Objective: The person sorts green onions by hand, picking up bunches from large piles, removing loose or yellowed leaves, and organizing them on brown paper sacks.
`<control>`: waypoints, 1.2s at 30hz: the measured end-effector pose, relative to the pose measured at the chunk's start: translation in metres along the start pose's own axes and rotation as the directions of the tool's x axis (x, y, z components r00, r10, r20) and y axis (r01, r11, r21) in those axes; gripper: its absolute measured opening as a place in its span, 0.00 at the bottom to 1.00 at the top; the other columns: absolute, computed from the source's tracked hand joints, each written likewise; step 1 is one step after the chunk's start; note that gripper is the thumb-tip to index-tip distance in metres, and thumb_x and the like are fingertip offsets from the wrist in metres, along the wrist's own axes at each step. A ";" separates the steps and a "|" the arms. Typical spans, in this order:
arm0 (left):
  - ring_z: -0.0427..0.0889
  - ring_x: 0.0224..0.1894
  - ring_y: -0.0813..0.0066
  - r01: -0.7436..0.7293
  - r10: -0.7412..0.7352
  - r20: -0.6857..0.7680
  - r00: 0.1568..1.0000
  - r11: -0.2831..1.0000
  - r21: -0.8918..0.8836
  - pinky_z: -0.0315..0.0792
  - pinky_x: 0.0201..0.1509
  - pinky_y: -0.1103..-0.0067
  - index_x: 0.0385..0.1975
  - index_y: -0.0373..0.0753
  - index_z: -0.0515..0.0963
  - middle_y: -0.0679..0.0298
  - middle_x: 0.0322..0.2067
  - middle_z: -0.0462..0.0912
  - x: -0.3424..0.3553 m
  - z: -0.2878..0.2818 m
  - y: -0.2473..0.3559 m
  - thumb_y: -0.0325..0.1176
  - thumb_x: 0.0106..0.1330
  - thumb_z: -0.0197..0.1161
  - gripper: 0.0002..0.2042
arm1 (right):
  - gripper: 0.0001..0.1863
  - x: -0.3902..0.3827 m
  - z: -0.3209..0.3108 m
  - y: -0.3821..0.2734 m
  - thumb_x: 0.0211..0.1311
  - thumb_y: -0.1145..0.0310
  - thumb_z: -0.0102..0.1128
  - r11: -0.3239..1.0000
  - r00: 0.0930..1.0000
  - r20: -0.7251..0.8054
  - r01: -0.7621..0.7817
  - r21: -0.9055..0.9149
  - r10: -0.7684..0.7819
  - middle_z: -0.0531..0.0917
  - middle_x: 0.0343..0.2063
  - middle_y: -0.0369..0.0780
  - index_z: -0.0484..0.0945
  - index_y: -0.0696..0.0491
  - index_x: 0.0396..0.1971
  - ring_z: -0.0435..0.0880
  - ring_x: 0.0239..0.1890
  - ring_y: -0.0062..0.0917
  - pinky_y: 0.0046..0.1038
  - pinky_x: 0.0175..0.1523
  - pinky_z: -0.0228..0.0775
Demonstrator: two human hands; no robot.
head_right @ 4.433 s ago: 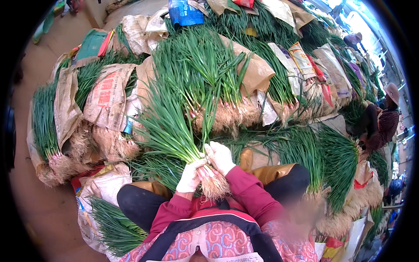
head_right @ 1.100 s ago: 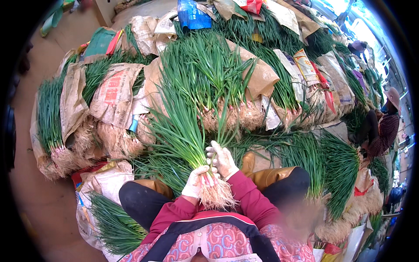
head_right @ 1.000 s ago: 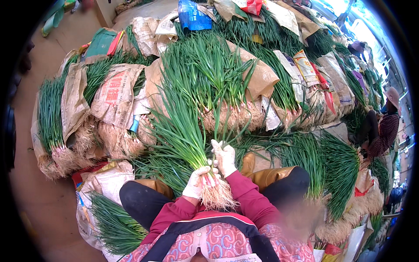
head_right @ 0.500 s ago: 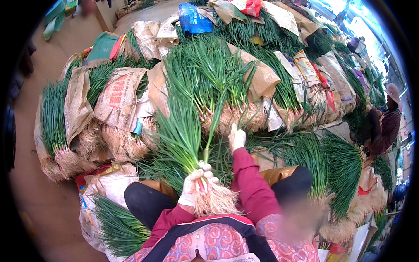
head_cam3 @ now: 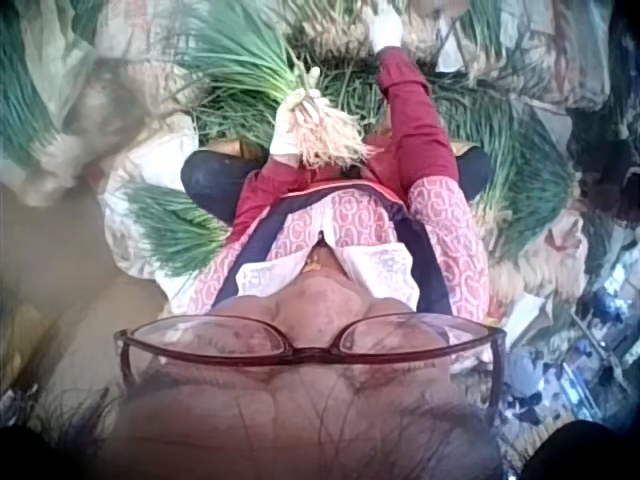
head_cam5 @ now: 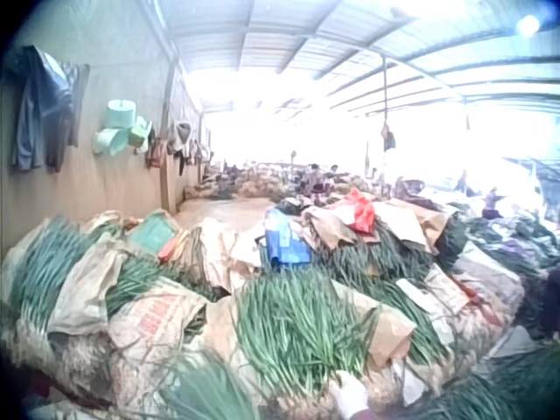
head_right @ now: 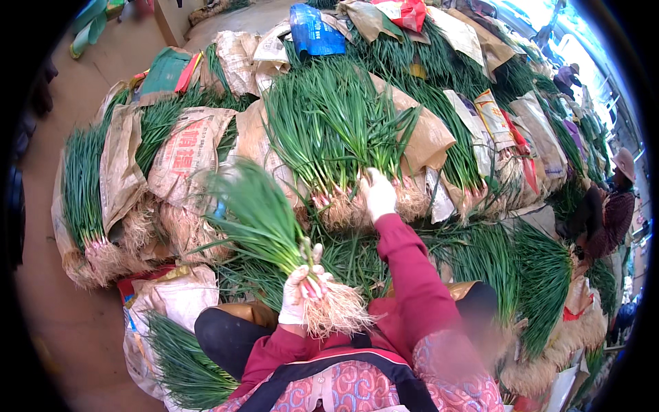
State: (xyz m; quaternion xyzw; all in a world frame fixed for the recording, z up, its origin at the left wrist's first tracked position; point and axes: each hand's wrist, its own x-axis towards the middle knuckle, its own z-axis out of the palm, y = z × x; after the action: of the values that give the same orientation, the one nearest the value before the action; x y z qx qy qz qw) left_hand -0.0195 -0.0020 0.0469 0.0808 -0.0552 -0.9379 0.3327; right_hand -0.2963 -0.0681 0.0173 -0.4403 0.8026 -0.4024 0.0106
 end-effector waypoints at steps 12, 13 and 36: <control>0.77 0.36 0.68 0.057 -0.047 -0.152 0.987 0.996 0.062 0.77 0.37 0.66 0.55 0.40 0.63 0.65 0.38 0.74 0.004 0.003 -0.003 0.26 0.54 0.60 0.26 | 0.13 0.057 -0.051 0.030 0.59 0.60 0.56 0.995 0.995 -0.035 -0.092 -0.044 0.090 0.79 0.20 0.36 0.79 0.55 0.29 0.74 0.24 0.26 0.29 0.35 0.67; 0.77 0.37 0.69 0.077 -0.067 -0.143 0.987 0.994 0.071 0.76 0.40 0.67 0.56 0.40 0.63 0.66 0.39 0.74 0.004 0.004 -0.004 0.26 0.54 0.60 0.26 | 0.11 0.062 -0.054 0.056 0.60 0.62 0.55 0.914 0.993 0.115 0.050 -0.403 -0.003 0.79 0.21 0.34 0.79 0.55 0.30 0.73 0.22 0.21 0.25 0.31 0.66; 0.82 0.31 0.56 0.167 -0.093 -0.214 0.972 0.919 0.358 0.78 0.35 0.69 0.43 0.32 0.69 0.49 0.33 0.79 0.010 -0.017 -0.021 0.25 0.57 0.55 0.14 | 0.09 -0.150 -0.045 -0.055 0.62 0.69 0.53 0.592 0.778 0.625 -0.536 0.602 0.069 0.77 0.21 0.33 0.78 0.58 0.27 0.73 0.23 0.14 0.16 0.29 0.65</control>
State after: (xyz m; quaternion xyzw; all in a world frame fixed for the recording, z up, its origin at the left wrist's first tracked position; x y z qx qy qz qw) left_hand -0.0367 0.0074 0.0257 0.2365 -0.1945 -0.9181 0.2517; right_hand -0.1829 0.0520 0.0325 -0.3384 0.5882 -0.5478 0.4894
